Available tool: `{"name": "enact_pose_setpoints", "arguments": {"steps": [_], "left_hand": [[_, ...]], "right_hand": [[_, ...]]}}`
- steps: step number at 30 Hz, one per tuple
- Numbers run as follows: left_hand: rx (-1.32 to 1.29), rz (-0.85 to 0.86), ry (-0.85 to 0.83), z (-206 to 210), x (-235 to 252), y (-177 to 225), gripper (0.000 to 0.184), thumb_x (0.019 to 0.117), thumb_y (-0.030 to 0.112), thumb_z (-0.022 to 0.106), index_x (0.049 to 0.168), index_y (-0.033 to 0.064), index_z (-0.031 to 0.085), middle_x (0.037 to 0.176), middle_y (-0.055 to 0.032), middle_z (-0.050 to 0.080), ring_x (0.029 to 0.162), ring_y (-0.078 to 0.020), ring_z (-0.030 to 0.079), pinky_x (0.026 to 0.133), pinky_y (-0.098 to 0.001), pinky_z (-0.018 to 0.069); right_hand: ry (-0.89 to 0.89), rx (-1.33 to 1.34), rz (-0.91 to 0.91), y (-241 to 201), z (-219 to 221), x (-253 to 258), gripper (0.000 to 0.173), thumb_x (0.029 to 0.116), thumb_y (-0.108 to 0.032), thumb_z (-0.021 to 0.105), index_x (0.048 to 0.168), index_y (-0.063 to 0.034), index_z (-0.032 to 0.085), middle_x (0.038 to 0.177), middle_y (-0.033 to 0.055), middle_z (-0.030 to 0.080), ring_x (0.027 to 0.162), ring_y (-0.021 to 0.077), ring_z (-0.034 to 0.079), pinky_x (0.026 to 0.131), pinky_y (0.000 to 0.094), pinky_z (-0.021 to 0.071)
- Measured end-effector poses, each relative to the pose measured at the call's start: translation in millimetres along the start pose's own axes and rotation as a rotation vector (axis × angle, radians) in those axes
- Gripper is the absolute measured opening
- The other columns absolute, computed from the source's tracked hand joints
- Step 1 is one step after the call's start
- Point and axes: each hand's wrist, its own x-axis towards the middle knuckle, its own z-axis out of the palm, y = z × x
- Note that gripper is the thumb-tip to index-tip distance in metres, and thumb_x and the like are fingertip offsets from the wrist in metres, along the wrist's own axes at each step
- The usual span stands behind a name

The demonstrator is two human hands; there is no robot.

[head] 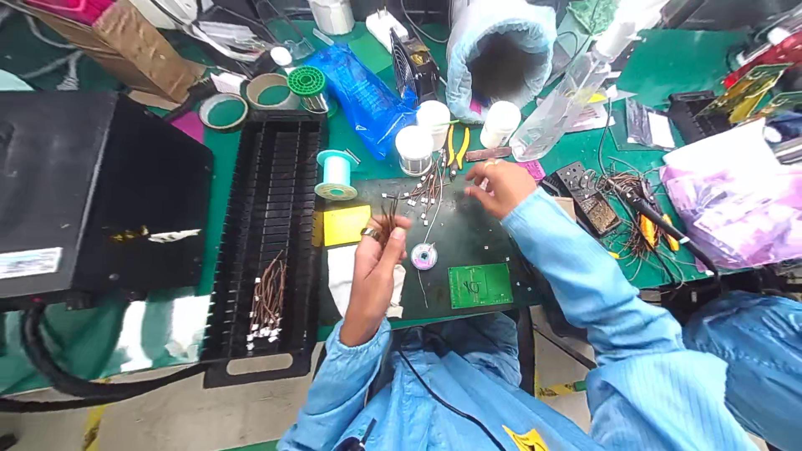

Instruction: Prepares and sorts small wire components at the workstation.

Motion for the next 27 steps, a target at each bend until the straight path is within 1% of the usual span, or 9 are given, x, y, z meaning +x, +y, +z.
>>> {"name": "enact_pose_setpoints", "arguments": {"steps": [2, 4, 5, 7, 10, 13, 16, 21, 27], "left_hand": [[0.162, 0.004, 0.014, 15.4, 18.9, 5.1, 0.013, 0.1024, 0.015, 0.057, 0.114, 0.0075, 0.059, 0.083, 0.0068, 0.057, 0.069, -0.0014, 0.054, 0.066, -0.0191, 0.0476], [0.461, -0.002, 0.058, 23.8, 45.5, -2.1, 0.022, 0.0971, 0.025, 0.071, 0.11, 0.0086, 0.063, 0.073, 0.0021, 0.051, 0.061, -0.0087, 0.048, 0.059, -0.0278, 0.0439], [0.633, -0.022, 0.071, 27.4, 58.8, -6.4, 0.032, 0.0953, 0.032, 0.074, 0.112, 0.0062, 0.063, 0.078, -0.0064, 0.056, 0.066, -0.0189, 0.053, 0.063, -0.0394, 0.0477], [0.893, -0.101, 0.07, 34.9, 81.2, -15.2, 0.053, 0.0928, 0.04, 0.076, 0.122, -0.0023, 0.063, 0.104, -0.0239, 0.068, 0.094, -0.0406, 0.067, 0.086, -0.0612, 0.0516], [1.078, -0.163, 0.037, 40.1, 98.2, -28.1, 0.068, 0.0918, 0.049, 0.075, 0.125, -0.0093, 0.06, 0.117, -0.0304, 0.065, 0.113, -0.0477, 0.063, 0.099, -0.0644, 0.0465], [1.09, -0.166, 0.019, 39.4, 102.5, -34.9, 0.062, 0.092, 0.042, 0.076, 0.124, -0.0083, 0.06, 0.118, -0.0297, 0.066, 0.112, -0.047, 0.064, 0.099, -0.0634, 0.0471], [1.031, -0.127, 0.006, 30.2, 104.4, -38.3, 0.042, 0.0928, 0.029, 0.077, 0.118, -0.0025, 0.067, 0.111, -0.0255, 0.069, 0.106, -0.043, 0.066, 0.096, -0.0622, 0.0489], [1.029, -0.126, -0.037, 15.8, 95.4, -28.6, 0.025, 0.0917, 0.02, 0.077, 0.109, 0.0019, 0.074, 0.103, -0.0203, 0.072, 0.099, -0.0387, 0.068, 0.091, -0.0612, 0.05], [0.976, -0.185, -0.08, -3.2, 92.0, -25.4, 0.023, 0.0897, 0.022, 0.08, 0.107, 0.007, 0.076, 0.099, -0.0148, 0.074, 0.095, -0.0314, 0.069, 0.089, -0.0571, 0.0513]], "right_hand": [[-0.011, -0.006, -0.005, 8.8, 1.9, 29.8, 0.031, 0.0993, -0.026, 0.065, 0.121, -0.0036, 0.07, 0.115, 0.0221, 0.069, 0.101, 0.042, 0.068, 0.085, 0.0662, 0.0533], [-0.018, 0.002, 0.013, 12.2, 8.8, 52.1, 0.031, 0.1002, -0.024, 0.063, 0.124, -0.0057, 0.069, 0.122, 0.0241, 0.065, 0.107, 0.0428, 0.066, 0.087, 0.066, 0.052], [-0.017, 0.014, 0.021, 13.3, 12.4, 59.9, 0.031, 0.0996, -0.023, 0.063, 0.125, -0.0068, 0.069, 0.124, 0.0252, 0.063, 0.108, 0.0426, 0.065, 0.087, 0.0652, 0.0519], [-0.031, 0.031, 0.048, 14.1, 17.2, 68.3, 0.031, 0.0989, -0.021, 0.064, 0.127, -0.0088, 0.069, 0.128, 0.0262, 0.061, 0.112, 0.0425, 0.063, 0.09, 0.064, 0.0508], [-0.064, 0.013, 0.1, 17.1, 14.0, 71.8, 0.03, 0.101, -0.022, 0.061, 0.13, -0.0137, 0.068, 0.134, 0.0268, 0.057, 0.114, 0.0439, 0.063, 0.09, 0.0649, 0.051], [-0.041, -0.037, 0.146, 22.9, 11.1, 69.5, 0.033, 0.1033, -0.031, 0.057, 0.129, -0.0146, 0.069, 0.139, 0.0265, 0.054, 0.115, 0.0452, 0.063, 0.089, 0.0657, 0.0515], [-0.025, -0.121, 0.156, 24.9, 13.6, 67.0, 0.039, 0.1022, -0.041, 0.059, 0.13, -0.0152, 0.068, 0.142, 0.028, 0.052, 0.117, 0.0482, 0.061, 0.085, 0.0685, 0.05], [-0.066, -0.122, 0.145, 25.5, 8.7, 66.9, 0.038, 0.0987, -0.04, 0.064, 0.126, -0.0149, 0.069, 0.142, 0.0259, 0.052, 0.115, 0.0465, 0.062, 0.083, 0.0681, 0.0506], [-0.068, 0.033, -0.036, 18.9, 14.9, 50.6, 0.033, 0.093, -0.024, 0.072, 0.121, -0.0075, 0.071, 0.114, 0.0229, 0.067, 0.103, 0.0432, 0.066, 0.084, 0.0668, 0.051]]}}
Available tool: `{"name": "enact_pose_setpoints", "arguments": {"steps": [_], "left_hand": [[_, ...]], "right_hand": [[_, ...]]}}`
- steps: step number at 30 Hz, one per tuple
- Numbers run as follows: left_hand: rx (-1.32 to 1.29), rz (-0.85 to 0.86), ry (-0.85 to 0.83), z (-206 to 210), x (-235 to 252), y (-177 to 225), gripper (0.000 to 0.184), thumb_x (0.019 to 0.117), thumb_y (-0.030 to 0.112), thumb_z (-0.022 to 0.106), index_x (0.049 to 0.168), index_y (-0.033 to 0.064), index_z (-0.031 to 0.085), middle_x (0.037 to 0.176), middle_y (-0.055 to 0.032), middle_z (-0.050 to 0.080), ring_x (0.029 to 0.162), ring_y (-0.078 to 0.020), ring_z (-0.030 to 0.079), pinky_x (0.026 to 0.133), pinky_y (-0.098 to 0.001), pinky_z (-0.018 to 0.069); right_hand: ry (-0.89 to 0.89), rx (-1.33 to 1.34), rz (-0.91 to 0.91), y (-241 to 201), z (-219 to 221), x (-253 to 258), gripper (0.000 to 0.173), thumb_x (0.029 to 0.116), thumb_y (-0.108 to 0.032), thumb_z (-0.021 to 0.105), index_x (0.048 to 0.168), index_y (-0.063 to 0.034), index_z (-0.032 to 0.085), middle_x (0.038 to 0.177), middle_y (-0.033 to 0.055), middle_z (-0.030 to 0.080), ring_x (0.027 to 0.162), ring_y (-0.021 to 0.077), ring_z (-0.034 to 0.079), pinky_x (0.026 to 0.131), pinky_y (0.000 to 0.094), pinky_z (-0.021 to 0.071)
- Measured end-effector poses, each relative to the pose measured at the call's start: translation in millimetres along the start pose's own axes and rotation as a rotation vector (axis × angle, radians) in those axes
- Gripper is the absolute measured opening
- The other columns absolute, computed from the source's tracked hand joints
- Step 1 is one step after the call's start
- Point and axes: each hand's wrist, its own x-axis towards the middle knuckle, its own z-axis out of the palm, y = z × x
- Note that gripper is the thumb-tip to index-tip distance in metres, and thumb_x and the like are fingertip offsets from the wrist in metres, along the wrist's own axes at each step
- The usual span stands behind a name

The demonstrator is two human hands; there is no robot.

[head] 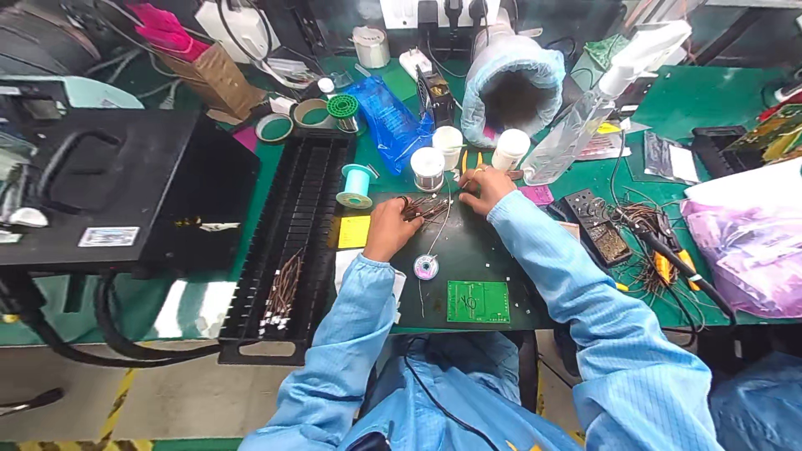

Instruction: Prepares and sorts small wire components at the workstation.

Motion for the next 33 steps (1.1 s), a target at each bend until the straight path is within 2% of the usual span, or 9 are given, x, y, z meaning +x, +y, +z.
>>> {"name": "enact_pose_setpoints", "arguments": {"steps": [4, 8, 13, 18, 21, 25, 27, 29, 33], "left_hand": [[-0.031, 0.007, -0.008, -1.7, 4.6, -6.3, 0.023, 0.0907, 0.023, 0.08, 0.108, 0.0075, 0.076, 0.098, -0.0139, 0.073, 0.091, -0.0295, 0.067, 0.088, -0.0548, 0.0509], [-0.047, 0.023, -0.03, -3.2, 6.2, -10.2, 0.023, 0.091, 0.021, 0.079, 0.109, 0.0075, 0.076, 0.1, -0.0132, 0.073, 0.095, -0.0281, 0.068, 0.09, -0.0538, 0.0509], [-0.076, 0.026, -0.054, -5.2, 7.5, -12.8, 0.022, 0.0909, 0.02, 0.08, 0.11, 0.0081, 0.076, 0.103, -0.0124, 0.074, 0.098, -0.0275, 0.069, 0.093, -0.0532, 0.0515], [-0.1, 0.023, -0.058, -6.9, 6.5, -14.1, 0.022, 0.0901, 0.019, 0.08, 0.109, 0.0095, 0.077, 0.103, -0.0103, 0.075, 0.097, -0.0251, 0.069, 0.092, -0.0518, 0.0522], [-0.182, 0.04, -0.04, -7.1, 6.7, -18.4, 0.024, 0.0874, 0.016, 0.083, 0.11, 0.0105, 0.075, 0.097, -0.0082, 0.073, 0.085, -0.0211, 0.066, 0.083, -0.047, 0.0535], [-0.257, 0.071, 0.108, -12.5, -0.2, -22.4, 0.021, 0.0921, 0.015, 0.076, 0.113, 0.0123, 0.074, 0.073, -0.0013, 0.058, 0.061, -0.014, 0.049, 0.062, -0.0371, 0.0453], [-0.117, 0.037, 0.179, -18.4, -10.0, -15.9, 0.021, 0.0962, 0.016, 0.07, 0.115, 0.0074, 0.072, 0.077, -0.0098, 0.062, 0.068, -0.0247, 0.057, 0.068, -0.0482, 0.0481], [0.015, -0.018, 0.192, -21.1, -19.3, -11.0, 0.024, 0.0979, 0.015, 0.065, 0.116, 0.0001, 0.069, 0.092, -0.0214, 0.069, 0.088, -0.0392, 0.067, 0.082, -0.0611, 0.0509], [0.119, -0.081, 0.175, -19.6, -31.0, -16.5, 0.026, 0.0992, 0.014, 0.058, 0.117, -0.0017, 0.068, 0.098, -0.0231, 0.071, 0.096, -0.0414, 0.069, 0.086, -0.061, 0.0512]], "right_hand": [[-0.12, -0.019, 0.009, -14.6, 5.8, -6.1, 0.032, 0.0916, -0.028, 0.076, 0.116, -0.0077, 0.073, 0.115, 0.0189, 0.068, 0.105, 0.0398, 0.066, 0.084, 0.0648, 0.0518], [-0.076, 0.018, -0.064, -9.8, 15.9, -4.1, 0.031, 0.0908, -0.025, 0.076, 0.115, -0.0061, 0.073, 0.106, 0.0183, 0.069, 0.097, 0.0387, 0.067, 0.082, 0.0632, 0.0523], [-0.047, -0.011, -0.145, -7.7, 21.0, -8.9, 0.022, 0.09, -0.025, 0.074, 0.1, -0.0058, 0.074, 0.105, 0.0175, 0.068, 0.096, 0.0369, 0.067, 0.077, 0.0607, 0.0531], [-0.045, -0.014, -0.085, -8.9, -6.2, -26.6, 0.025, 0.0805, -0.027, 0.079, 0.091, -0.0054, 0.072, 0.085, 0.0118, 0.071, 0.073, 0.0309, 0.069, 0.066, 0.0583, 0.0542], [0.046, 0.058, -0.096, -9.5, -32.9, -36.2, 0.024, 0.0752, -0.022, 0.08, 0.09, -0.0045, 0.071, 0.083, 0.0103, 0.073, 0.071, 0.029, 0.07, 0.067, 0.0572, 0.0562], [0.156, -0.039, -0.19, -32.1, -56.3, -41.4, 0.012, 0.0778, -0.012, 0.074, 0.088, -0.0049, 0.073, 0.079, 0.0096, 0.073, 0.068, 0.0273, 0.07, 0.063, 0.0544, 0.0557], [0.15, -0.133, -0.232, -50.7, -53.7, -37.6, 0.01, 0.0809, -0.008, 0.071, 0.088, -0.0018, 0.073, 0.081, 0.0153, 0.071, 0.074, 0.0354, 0.07, 0.067, 0.0605, 0.054], [0.12, -0.231, -0.245, -70.6, -37.6, -30.9, 0.011, 0.0844, -0.006, 0.069, 0.093, -0.0009, 0.072, 0.088, 0.0191, 0.069, 0.084, 0.0407, 0.07, 0.068, 0.0617, 0.0546], [-0.2, -0.389, -0.072, -122.4, -5.6, -15.3, 0.031, 0.0938, 0.002, 0.059, 0.124, -0.0016, 0.069, 0.124, 0.0253, 0.065, 0.118, 0.0461, 0.062, 0.079, 0.0612, 0.0547]]}}
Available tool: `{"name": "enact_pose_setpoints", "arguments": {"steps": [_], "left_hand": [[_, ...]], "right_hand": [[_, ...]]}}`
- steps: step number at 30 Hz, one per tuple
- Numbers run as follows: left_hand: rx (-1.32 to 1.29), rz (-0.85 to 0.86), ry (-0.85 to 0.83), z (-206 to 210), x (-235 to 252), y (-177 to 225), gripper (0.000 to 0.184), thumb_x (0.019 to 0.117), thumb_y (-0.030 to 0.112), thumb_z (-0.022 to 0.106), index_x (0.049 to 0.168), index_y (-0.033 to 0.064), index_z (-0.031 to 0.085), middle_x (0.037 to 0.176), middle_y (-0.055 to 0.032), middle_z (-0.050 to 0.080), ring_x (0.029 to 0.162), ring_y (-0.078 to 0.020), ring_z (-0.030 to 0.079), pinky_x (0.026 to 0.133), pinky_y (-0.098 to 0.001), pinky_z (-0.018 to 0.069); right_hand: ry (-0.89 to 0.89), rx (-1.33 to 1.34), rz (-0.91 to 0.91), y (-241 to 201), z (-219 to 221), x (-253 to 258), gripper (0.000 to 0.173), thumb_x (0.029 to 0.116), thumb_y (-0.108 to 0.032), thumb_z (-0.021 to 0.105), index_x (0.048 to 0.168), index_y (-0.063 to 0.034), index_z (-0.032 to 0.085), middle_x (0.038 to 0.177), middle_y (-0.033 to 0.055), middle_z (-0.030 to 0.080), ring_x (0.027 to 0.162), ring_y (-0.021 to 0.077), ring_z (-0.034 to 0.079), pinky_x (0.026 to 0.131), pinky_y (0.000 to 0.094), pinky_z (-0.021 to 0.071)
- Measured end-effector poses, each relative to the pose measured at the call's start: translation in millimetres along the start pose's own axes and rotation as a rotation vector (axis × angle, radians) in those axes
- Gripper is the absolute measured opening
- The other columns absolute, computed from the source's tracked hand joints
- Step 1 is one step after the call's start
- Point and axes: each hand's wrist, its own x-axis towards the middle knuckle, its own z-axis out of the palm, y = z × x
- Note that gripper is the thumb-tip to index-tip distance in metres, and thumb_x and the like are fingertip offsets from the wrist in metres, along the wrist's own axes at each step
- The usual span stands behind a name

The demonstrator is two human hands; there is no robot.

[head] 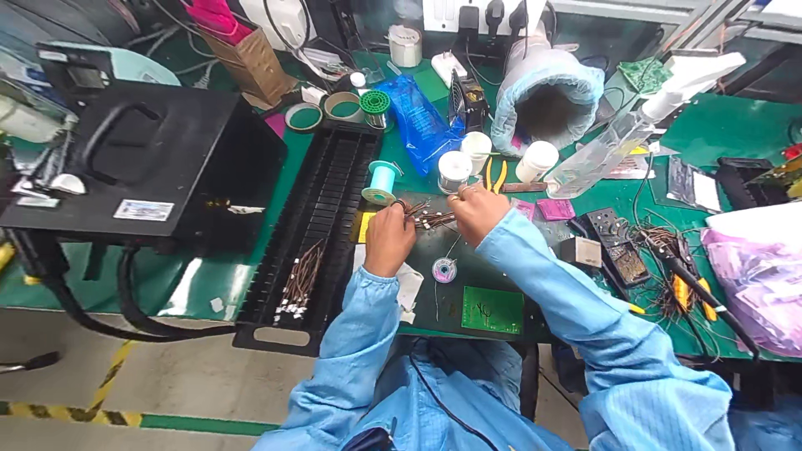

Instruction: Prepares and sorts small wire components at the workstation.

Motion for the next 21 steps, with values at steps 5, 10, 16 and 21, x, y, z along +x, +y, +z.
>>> {"name": "enact_pose_setpoints", "arguments": {"steps": [5, 10, 16, 21], "left_hand": [[-0.006, -0.047, -0.058, -7.1, -5.0, -9.2, 0.027, 0.1016, 0.017, 0.057, 0.117, -0.0026, 0.067, 0.101, -0.0234, 0.071, 0.101, -0.0404, 0.068, 0.092, -0.0593, 0.0492], [-0.057, -0.024, -0.099, -8.2, -8.7, -16.0, 0.032, 0.1007, 0.025, 0.062, 0.117, -0.0019, 0.065, 0.099, -0.021, 0.07, 0.095, -0.0373, 0.067, 0.088, -0.0573, 0.0492], [-0.048, -0.047, -0.091, -7.3, -10.8, -21.8, 0.041, 0.095, 0.027, 0.073, 0.125, 0.0011, 0.061, 0.098, -0.0223, 0.069, 0.092, -0.0397, 0.066, 0.086, -0.0587, 0.0489], [-0.079, 0.016, -0.099, -3.1, -7.6, -23.5, 0.029, 0.098, 0.019, 0.068, 0.121, 0.0013, 0.066, 0.099, -0.0206, 0.07, 0.09, -0.0365, 0.067, 0.085, -0.0561, 0.0498]], "right_hand": [[-0.145, 0.011, -0.052, -16.9, 14.8, 26.3, 0.038, 0.0984, -0.001, 0.056, 0.135, -0.0063, 0.063, 0.13, 0.024, 0.063, 0.125, 0.0447, 0.058, 0.083, 0.0611, 0.0536], [0.113, 0.181, -0.103, 29.5, 23.0, 25.9, 0.031, 0.0959, 0.0, 0.059, 0.124, -0.0068, 0.069, 0.116, 0.0238, 0.07, 0.11, 0.0468, 0.066, 0.083, 0.0671, 0.0533], [0.112, 0.179, -0.12, 96.5, 34.3, 25.5, 0.022, 0.0946, -0.004, 0.066, 0.114, -0.0086, 0.075, 0.121, 0.0234, 0.067, 0.11, 0.0465, 0.066, 0.083, 0.0693, 0.0521], [0.177, 0.263, -0.177, 111.3, 50.1, 23.6, 0.02, 0.1003, -0.019, 0.063, 0.112, -0.0104, 0.077, 0.117, 0.0218, 0.066, 0.101, 0.0405, 0.068, 0.081, 0.063, 0.0539]]}}
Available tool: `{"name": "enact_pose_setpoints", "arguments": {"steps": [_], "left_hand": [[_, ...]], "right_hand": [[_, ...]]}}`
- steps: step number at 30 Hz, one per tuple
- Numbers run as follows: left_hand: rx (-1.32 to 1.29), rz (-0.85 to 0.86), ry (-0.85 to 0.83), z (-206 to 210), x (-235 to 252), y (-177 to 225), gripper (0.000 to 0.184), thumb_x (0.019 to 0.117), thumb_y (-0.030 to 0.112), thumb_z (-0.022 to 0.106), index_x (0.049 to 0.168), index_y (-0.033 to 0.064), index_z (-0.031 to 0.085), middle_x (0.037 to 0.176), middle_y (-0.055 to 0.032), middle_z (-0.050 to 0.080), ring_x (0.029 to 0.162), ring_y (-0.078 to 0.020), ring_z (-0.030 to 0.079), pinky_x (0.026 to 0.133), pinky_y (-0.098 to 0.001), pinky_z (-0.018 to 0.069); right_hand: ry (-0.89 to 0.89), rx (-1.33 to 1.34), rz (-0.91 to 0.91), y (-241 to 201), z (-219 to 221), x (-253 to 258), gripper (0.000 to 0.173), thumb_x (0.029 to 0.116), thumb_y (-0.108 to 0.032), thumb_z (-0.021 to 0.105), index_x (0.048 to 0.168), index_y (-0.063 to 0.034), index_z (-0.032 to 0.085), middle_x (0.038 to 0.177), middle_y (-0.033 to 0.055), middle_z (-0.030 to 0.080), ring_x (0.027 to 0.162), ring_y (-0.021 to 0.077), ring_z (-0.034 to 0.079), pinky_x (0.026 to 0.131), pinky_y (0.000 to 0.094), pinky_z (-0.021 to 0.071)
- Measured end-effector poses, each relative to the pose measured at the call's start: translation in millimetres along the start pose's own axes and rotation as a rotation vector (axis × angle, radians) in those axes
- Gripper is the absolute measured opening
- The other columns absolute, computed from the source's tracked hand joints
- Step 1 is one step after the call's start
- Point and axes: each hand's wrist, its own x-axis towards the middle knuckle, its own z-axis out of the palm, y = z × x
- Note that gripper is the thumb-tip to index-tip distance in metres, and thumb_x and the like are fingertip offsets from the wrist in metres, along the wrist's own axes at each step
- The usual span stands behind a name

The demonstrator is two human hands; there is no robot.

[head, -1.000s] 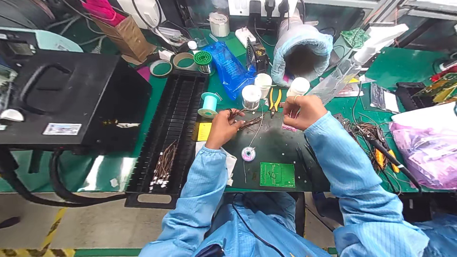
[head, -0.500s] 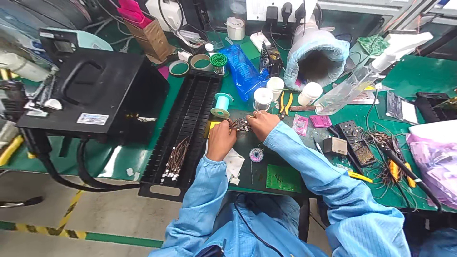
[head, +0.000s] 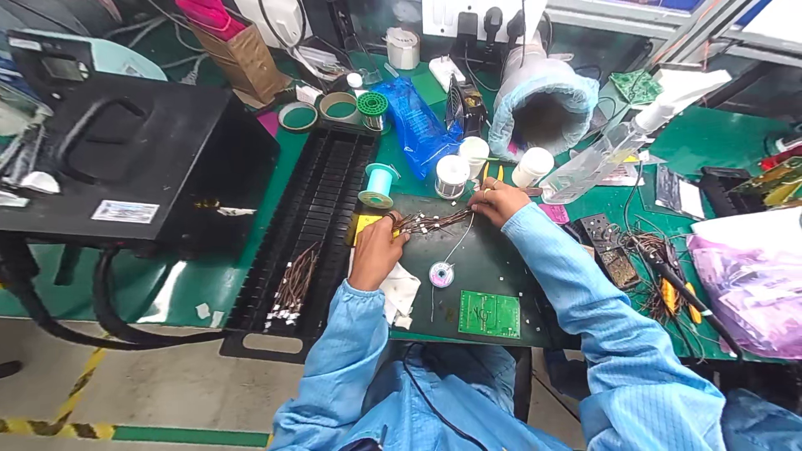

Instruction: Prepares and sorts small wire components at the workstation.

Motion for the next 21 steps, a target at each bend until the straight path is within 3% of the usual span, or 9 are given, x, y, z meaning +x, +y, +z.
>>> {"name": "enact_pose_setpoints", "arguments": {"steps": [5, 11, 13, 15, 18, 21], "left_hand": [[-0.04, 0.044, -0.008, 1.0, 3.1, -6.1, 0.022, 0.0985, 0.017, 0.066, 0.117, 0.0066, 0.071, 0.095, -0.0132, 0.07, 0.082, -0.0264, 0.063, 0.081, -0.0486, 0.0496], [-0.087, 0.037, 0.002, 3.7, 9.4, -3.1, 0.024, 0.0968, 0.015, 0.067, 0.119, 0.0071, 0.07, 0.1, -0.0141, 0.07, 0.088, -0.0284, 0.064, 0.086, -0.0522, 0.0485], [-0.125, 0.056, 0.027, 4.4, 11.9, -1.9, 0.03, 0.0966, 0.02, 0.068, 0.124, 0.0068, 0.067, 0.1, -0.015, 0.07, 0.089, -0.0292, 0.065, 0.086, -0.0525, 0.0499], [-0.17, 0.1, 0.066, 8.7, 14.6, 2.7, 0.035, 0.0967, 0.028, 0.069, 0.125, 0.0064, 0.067, 0.093, -0.0129, 0.067, 0.082, -0.0263, 0.061, 0.079, -0.0495, 0.0491], [-0.155, 0.146, 0.028, 18.7, 19.4, 15.1, 0.045, 0.0942, 0.035, 0.074, 0.13, 0.0083, 0.068, 0.114, -0.0154, 0.072, 0.105, -0.0309, 0.069, 0.096, -0.0543, 0.0516], [-0.062, 0.183, -0.012, 31.1, 26.2, 20.7, 0.042, 0.0945, 0.035, 0.074, 0.13, 0.0134, 0.07, 0.121, -0.0131, 0.072, 0.115, -0.0312, 0.067, 0.103, -0.0543, 0.0495]], "right_hand": [[0.025, -0.06, 0.009, 3.0, 1.0, -6.7, 0.02, 0.0985, -0.024, 0.066, 0.108, -0.0084, 0.076, 0.113, 0.0204, 0.066, 0.096, 0.0416, 0.068, 0.073, 0.0647, 0.0533], [0.038, -0.084, -0.019, 1.3, 4.5, -2.7, 0.022, 0.0956, -0.017, 0.067, 0.115, -0.0122, 0.077, 0.122, 0.0187, 0.066, 0.096, 0.0398, 0.069, 0.073, 0.0627, 0.055], [0.04, -0.091, -0.023, 3.0, 5.9, -0.3, 0.019, 0.0947, -0.017, 0.068, 0.111, -0.0107, 0.077, 0.121, 0.0184, 0.066, 0.096, 0.0392, 0.07, 0.072, 0.0623, 0.0552], [0.046, -0.071, -0.041, 5.0, 7.3, 1.5, 0.017, 0.0933, -0.015, 0.069, 0.107, -0.0082, 0.076, 0.118, 0.0178, 0.067, 0.097, 0.0382, 0.069, 0.073, 0.0619, 0.0555], [0.027, -0.026, -0.039, 3.8, 6.7, 1.5, 0.016, 0.0906, -0.019, 0.073, 0.102, -0.0084, 0.078, 0.113, 0.0155, 0.069, 0.097, 0.0351, 0.069, 0.076, 0.061, 0.0557], [0.051, -0.04, -0.016, -4.8, 3.2, -0.5, 0.021, 0.0924, -0.029, 0.071, 0.101, -0.0104, 0.078, 0.11, 0.0139, 0.069, 0.094, 0.0334, 0.069, 0.074, 0.0598, 0.0553]]}}
